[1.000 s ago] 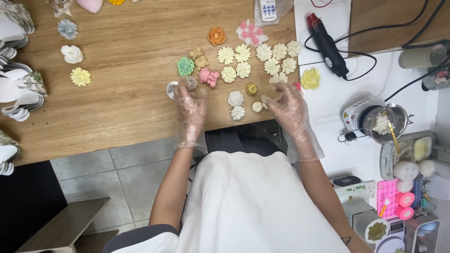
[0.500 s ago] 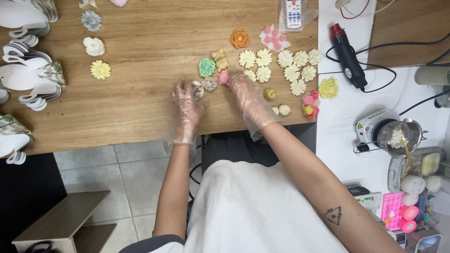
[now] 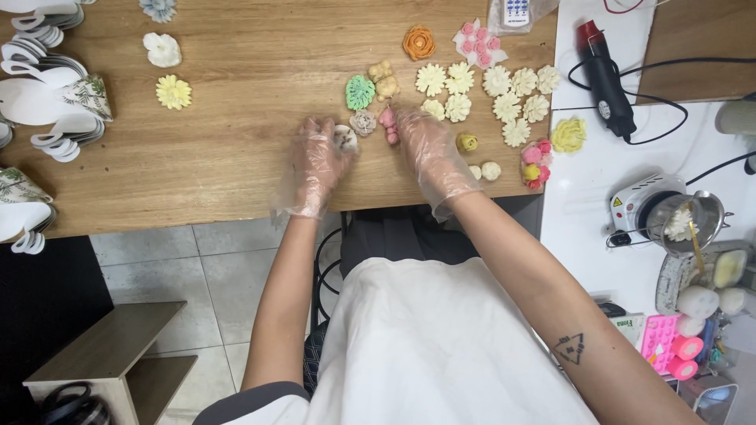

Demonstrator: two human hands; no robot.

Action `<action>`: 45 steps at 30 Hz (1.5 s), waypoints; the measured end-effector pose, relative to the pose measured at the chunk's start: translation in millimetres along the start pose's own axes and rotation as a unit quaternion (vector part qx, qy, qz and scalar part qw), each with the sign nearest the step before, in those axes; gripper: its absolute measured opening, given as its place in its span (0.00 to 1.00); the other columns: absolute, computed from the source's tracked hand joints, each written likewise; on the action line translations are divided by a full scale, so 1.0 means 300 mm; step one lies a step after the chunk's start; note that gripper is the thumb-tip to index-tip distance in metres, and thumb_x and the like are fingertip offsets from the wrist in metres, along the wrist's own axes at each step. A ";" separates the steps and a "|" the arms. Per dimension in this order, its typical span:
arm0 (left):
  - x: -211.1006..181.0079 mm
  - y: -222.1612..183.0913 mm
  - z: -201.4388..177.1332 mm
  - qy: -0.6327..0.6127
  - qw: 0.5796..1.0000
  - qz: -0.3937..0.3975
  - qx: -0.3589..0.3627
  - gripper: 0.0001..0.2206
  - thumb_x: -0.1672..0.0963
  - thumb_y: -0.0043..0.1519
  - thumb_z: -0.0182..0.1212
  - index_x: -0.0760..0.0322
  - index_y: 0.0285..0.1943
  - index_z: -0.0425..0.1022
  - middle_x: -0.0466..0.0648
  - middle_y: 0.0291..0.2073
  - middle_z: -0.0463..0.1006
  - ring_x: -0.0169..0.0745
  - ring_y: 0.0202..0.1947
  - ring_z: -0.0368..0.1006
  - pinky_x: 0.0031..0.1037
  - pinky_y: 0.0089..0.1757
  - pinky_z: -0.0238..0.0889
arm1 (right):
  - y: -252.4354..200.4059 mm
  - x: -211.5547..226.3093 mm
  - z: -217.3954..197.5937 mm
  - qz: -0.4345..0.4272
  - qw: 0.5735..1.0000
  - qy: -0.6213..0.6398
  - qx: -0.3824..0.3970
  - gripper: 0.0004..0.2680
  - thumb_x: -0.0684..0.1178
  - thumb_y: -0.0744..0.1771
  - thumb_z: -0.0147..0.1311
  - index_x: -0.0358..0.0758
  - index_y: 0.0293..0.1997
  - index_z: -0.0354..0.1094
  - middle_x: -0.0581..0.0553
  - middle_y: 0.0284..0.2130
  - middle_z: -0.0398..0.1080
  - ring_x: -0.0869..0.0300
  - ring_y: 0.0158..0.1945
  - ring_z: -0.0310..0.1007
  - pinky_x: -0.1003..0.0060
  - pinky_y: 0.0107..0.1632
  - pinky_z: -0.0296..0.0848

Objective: Arranging various flower-shaped wax decorations on a production workbench.

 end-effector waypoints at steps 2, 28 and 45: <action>-0.005 0.006 -0.010 0.032 0.994 -0.072 0.077 0.32 0.46 0.50 0.75 0.62 0.60 0.72 0.61 0.55 0.71 0.61 0.59 0.66 0.48 0.56 0.62 | 0.004 0.001 -0.018 -0.015 0.999 0.037 0.007 0.10 0.40 0.66 0.55 0.42 0.52 0.70 0.41 0.47 0.74 0.48 0.50 0.75 0.54 0.49 0.76; -0.202 -0.070 0.013 0.057 0.981 0.164 0.083 0.17 0.53 0.62 0.62 0.54 0.60 0.75 0.52 0.51 0.79 0.53 0.53 0.74 0.45 0.53 0.62 | -0.089 -0.015 0.035 -0.143 0.979 -0.147 -0.008 0.19 0.62 0.64 0.58 0.39 0.52 0.69 0.37 0.49 0.72 0.50 0.54 0.73 0.53 0.52 0.72; -0.094 -0.360 0.165 -0.005 0.995 -0.055 -0.078 0.30 0.52 0.54 0.73 0.68 0.63 0.68 0.60 0.51 0.74 0.62 0.52 0.68 0.52 0.51 0.62 | -0.187 0.003 0.045 -0.157 0.986 -0.045 -0.035 0.17 0.59 0.60 0.65 0.40 0.45 0.72 0.35 0.48 0.71 0.45 0.54 0.71 0.49 0.52 0.72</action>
Point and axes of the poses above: each hand's wrist, its own y-axis towards the middle knuckle, its own z-axis out of the palm, x = y × z, the point moved 4 cm from there along y, towards the middle knuckle
